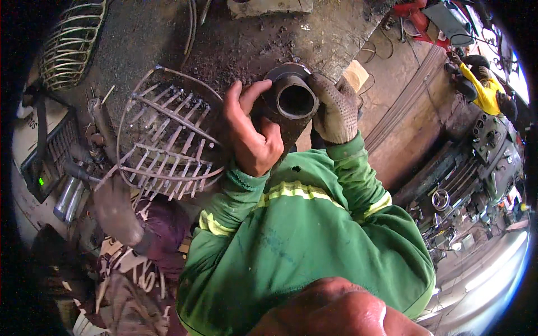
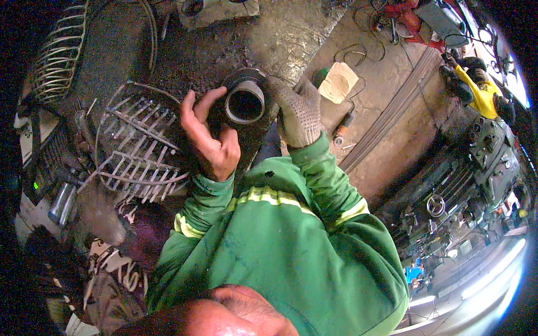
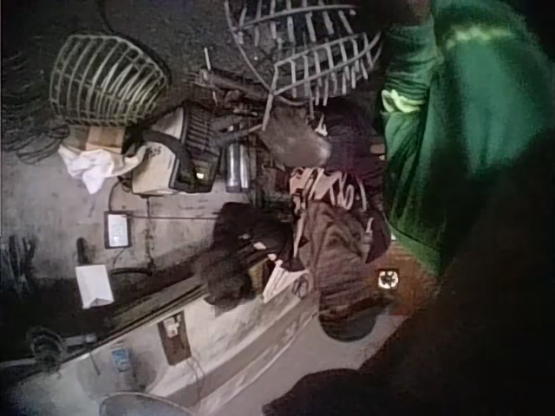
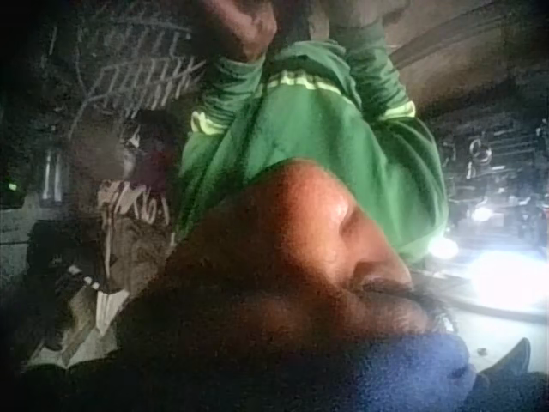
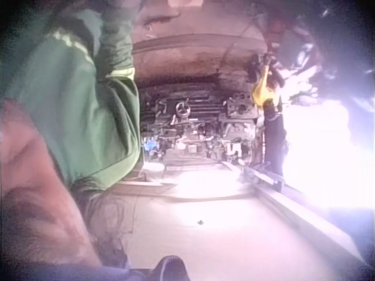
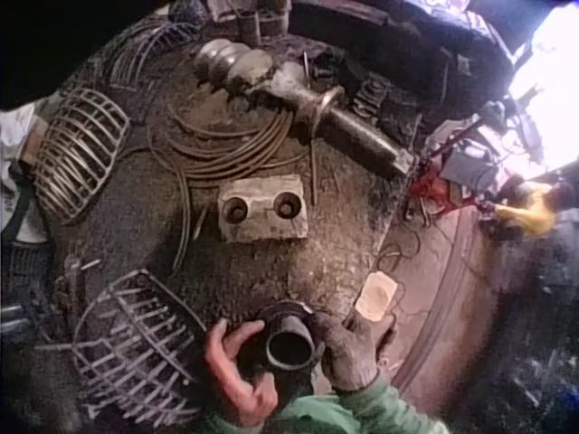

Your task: The person positions a small metal collar onto a larger metal structure while another person holds the structure in place. They check the fit and alignment by hand.

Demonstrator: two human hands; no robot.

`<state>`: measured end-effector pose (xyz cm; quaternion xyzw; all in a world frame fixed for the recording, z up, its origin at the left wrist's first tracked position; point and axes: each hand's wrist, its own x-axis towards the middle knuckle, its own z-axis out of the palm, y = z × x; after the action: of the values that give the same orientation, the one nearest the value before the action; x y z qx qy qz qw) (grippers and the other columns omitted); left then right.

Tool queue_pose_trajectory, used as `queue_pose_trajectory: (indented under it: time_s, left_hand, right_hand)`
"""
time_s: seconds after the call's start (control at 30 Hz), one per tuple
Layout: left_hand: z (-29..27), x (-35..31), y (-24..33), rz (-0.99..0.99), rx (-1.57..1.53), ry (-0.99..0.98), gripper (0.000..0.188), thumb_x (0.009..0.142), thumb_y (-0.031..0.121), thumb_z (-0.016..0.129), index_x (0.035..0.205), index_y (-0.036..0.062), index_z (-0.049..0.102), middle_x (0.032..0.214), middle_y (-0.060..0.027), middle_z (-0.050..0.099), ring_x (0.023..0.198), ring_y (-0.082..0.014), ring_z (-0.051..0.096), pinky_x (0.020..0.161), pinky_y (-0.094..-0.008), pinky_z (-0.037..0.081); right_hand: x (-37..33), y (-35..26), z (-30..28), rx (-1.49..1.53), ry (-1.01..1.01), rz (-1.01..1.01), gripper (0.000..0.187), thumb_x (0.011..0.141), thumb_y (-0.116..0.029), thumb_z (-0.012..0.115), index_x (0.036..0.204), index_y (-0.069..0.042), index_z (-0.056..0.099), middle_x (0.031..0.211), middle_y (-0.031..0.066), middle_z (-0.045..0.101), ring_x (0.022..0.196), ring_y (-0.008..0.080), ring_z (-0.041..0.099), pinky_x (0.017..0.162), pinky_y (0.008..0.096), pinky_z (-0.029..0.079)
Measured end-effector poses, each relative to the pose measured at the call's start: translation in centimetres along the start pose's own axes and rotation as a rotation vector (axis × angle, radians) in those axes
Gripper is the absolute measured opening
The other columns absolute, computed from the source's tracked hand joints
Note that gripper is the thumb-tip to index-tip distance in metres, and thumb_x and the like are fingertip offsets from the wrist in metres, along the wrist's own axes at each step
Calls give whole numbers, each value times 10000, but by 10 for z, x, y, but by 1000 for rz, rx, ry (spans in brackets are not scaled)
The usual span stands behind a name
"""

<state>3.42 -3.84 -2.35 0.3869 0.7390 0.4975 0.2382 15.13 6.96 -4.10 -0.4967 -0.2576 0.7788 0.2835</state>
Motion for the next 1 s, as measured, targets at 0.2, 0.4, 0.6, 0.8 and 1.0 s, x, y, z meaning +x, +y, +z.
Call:
queue_pose_trajectory:
  time_s: [0.2, 0.4, 0.6, 0.8, 1.0]
  left_hand:
    - [0, -1, -2, 6, 2, 0, 849, 650, -89, 450, 1464, -49, 211, 1301, -253, 552, 1240, -344, 527, 1158, -460, 287]
    - [-1, 1, 2, -27, 5, -17, 836, 664, -91, 449, 1463, -46, 208, 1305, -248, 551, 1235, -341, 531, 1158, -457, 288]
    - [-2, -1, 0, -12, 27, -13, 815, 686, -93, 448, 1462, -47, 205, 1302, -247, 555, 1230, -336, 536, 1153, -447, 295]
    - [-2, 1, 2, -23, 43, -23, 820, 683, -90, 454, 1462, -48, 203, 1299, -252, 557, 1231, -339, 536, 1148, -448, 304]
    - [-3, 0, 1, -34, 17, -20, 843, 663, -87, 458, 1465, -48, 201, 1296, -262, 554, 1230, -346, 534, 1149, -451, 307]
  right_hand:
    - [0, 1, 4, 2, 20, 12, 293, 909, -36, 646, 1185, 54, 613, 1114, 139, 694, 977, 227, 691, 845, 332, 574]
    - [2, -2, 4, -49, 18, 4, 317, 910, -39, 658, 1208, 50, 601, 1125, 134, 691, 976, 226, 692, 850, 330, 578]
    - [1, -2, 4, -37, 18, 25, 339, 904, -39, 666, 1225, 43, 596, 1123, 134, 688, 978, 222, 689, 853, 331, 577]
    - [0, -2, 9, -55, 27, -23, 298, 917, -109, 682, 1184, 23, 664, 1067, 71, 721, 895, 121, 655, 756, 259, 519]
    - [2, -3, 6, -66, 44, 48, 345, 886, -31, 674, 1214, 50, 605, 1121, 143, 689, 978, 235, 690, 870, 356, 572]
